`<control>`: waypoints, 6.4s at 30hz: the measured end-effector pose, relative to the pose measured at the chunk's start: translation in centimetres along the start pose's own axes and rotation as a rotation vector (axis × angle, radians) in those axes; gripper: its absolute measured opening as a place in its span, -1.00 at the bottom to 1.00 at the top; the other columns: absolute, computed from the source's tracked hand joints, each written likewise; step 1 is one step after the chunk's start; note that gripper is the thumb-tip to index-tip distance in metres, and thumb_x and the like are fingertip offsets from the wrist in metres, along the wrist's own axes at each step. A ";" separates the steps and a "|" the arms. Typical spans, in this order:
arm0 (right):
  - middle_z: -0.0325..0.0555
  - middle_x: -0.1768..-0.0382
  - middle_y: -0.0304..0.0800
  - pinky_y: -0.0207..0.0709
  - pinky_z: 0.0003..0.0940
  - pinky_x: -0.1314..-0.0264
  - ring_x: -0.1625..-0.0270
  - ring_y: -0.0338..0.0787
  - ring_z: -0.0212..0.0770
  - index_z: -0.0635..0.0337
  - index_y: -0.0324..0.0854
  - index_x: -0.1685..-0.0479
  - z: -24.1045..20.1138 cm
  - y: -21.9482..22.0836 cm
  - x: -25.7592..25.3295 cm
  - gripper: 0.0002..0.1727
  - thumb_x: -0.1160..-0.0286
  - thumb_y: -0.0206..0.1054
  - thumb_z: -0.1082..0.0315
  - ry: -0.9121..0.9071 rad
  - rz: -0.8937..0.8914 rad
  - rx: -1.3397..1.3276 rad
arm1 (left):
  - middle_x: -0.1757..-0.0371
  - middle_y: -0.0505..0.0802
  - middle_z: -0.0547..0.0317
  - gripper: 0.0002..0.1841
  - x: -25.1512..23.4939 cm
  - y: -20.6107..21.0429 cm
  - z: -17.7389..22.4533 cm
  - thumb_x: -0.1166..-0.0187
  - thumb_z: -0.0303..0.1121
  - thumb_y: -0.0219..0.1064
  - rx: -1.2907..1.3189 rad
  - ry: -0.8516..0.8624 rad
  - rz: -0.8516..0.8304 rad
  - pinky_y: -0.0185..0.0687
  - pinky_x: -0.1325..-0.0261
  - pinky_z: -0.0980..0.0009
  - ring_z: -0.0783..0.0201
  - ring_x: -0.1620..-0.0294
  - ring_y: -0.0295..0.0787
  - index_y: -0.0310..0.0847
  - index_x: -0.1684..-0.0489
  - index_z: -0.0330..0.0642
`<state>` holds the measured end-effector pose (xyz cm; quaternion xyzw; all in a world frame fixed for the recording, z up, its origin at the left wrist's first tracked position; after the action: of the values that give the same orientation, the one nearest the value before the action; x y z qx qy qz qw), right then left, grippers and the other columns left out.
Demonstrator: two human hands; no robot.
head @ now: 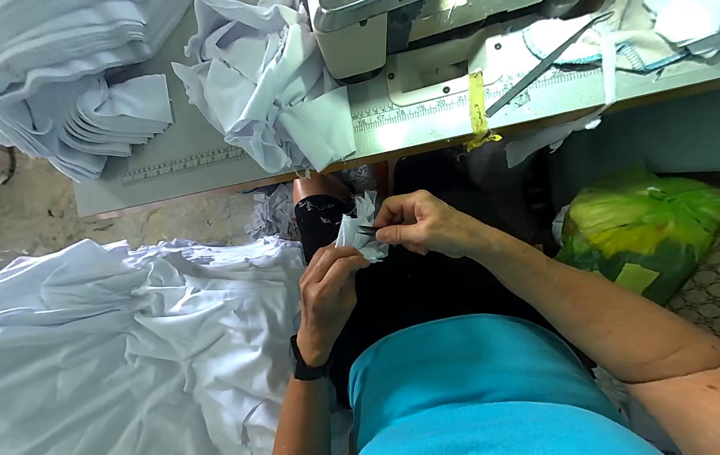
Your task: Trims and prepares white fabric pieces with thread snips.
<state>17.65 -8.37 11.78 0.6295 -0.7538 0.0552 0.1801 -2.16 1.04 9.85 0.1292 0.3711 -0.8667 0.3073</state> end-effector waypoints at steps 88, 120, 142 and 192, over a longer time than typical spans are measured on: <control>-0.36 0.43 0.78 0.55 -0.73 0.41 0.45 0.65 -0.63 0.24 0.76 0.17 1.2 0.1 0.5 -0.88 -0.35 0.43 0.55 -0.282 -0.147 -0.076 | 0.20 0.88 0.30 -0.72 -3.6 -1.4 1.9 -0.31 -0.51 0.61 0.261 -0.396 -0.062 0.81 0.09 0.55 0.53 0.19 0.82 0.71 0.07 -0.25; -0.39 0.61 0.50 0.21 -0.76 0.49 0.58 0.35 -0.69 0.28 0.70 0.41 0.1 -0.7 -2.1 -0.85 -0.52 0.41 0.43 -0.358 0.368 0.301 | -0.47 0.72 -0.05 -0.60 -1.7 0.9 0.2 -0.57 -0.54 0.34 0.464 -0.342 -0.679 0.61 -0.49 0.39 0.32 -0.46 0.68 0.66 -0.40 -0.35; -0.05 0.46 0.72 0.61 -0.39 0.31 0.42 0.70 -0.24 0.34 0.71 0.34 3.4 1.4 0.1 -0.92 -0.43 0.38 0.49 -0.584 0.285 0.622 | -0.40 0.74 0.14 -0.25 -1.6 0.9 0.3 -0.36 -0.60 0.50 0.534 -0.582 -0.331 0.80 -0.12 0.43 0.41 -0.03 0.81 0.39 -0.68 -0.16; -0.15 0.36 0.70 0.50 -0.71 0.25 0.32 0.63 -0.52 0.31 0.69 0.37 1.9 -3.3 2.2 -0.84 -0.33 0.50 0.37 -0.566 0.202 0.527 | -0.04 0.76 0.29 -0.69 -3.3 4.4 -1.4 -0.73 -0.18 0.28 0.494 -0.350 -0.113 0.75 -0.07 0.45 0.49 0.02 0.75 0.49 -0.24 -0.16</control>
<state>20.13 -11.64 10.27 0.5673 -0.7917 0.0884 -0.2088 3.17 1.15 7.83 0.0278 0.0974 -0.9555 0.2770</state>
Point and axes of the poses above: each hand's wrist, its own x-axis away from the middle knuckle, its own y-axis out of the palm, z = x × y, the point moved 1 cm from there along -x, towards the middle knuckle
